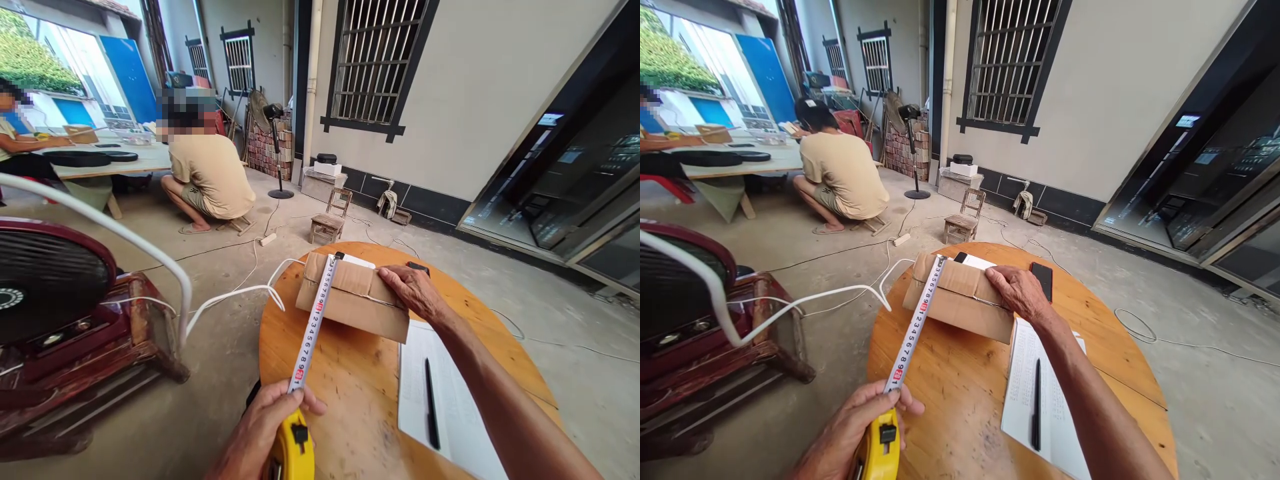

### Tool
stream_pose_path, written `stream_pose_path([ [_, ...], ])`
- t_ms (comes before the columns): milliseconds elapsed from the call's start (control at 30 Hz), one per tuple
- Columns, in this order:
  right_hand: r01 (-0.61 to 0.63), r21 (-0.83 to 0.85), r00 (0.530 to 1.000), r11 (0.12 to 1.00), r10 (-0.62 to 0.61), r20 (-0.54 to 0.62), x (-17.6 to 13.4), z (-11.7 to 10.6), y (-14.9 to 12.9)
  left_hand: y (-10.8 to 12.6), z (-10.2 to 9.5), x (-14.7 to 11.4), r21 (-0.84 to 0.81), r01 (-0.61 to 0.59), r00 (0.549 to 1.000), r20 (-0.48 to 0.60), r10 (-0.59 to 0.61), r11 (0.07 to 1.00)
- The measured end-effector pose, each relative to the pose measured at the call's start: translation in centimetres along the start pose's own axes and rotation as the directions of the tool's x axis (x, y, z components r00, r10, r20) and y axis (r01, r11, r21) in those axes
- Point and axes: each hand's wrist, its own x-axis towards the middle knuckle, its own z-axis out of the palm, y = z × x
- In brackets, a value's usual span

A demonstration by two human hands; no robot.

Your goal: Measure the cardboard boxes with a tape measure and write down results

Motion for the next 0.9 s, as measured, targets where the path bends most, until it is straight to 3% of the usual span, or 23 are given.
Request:
stream_pose_path([
  [167, -0.011, 0.002, 1.0, 1.0, 0.011, 0.018, -0.5, -0.2, -0.4, -0.3, 0.2, 0.3, 0.087, 0.009, 0.999, -0.041, -0.006, 0.996],
  [400, -0.011, 0.011, 0.997, 1.0, 0.011, 0.08, -0.2, -0.8, -0.3, -0.8, 0.7, 1.1, 0.084, -0.053, 0.998, -0.041, 0.057, 0.995],
  [667, -0.012, 0.055, 0.995, 0.998, 0.007, 0.099, 0.3, -0.9, 0.1, -1.7, 0.4, 2.1, 0.198, -0.115, 0.989, -0.072, 0.132, 0.973],
  [900, -0.005, 0.072, 0.994, 0.997, -0.003, 0.106, 0.3, -1.1, 0.1, -0.8, 0.2, 0.9, 0.239, -0.109, 0.99, -0.057, 0.126, 0.965],
])
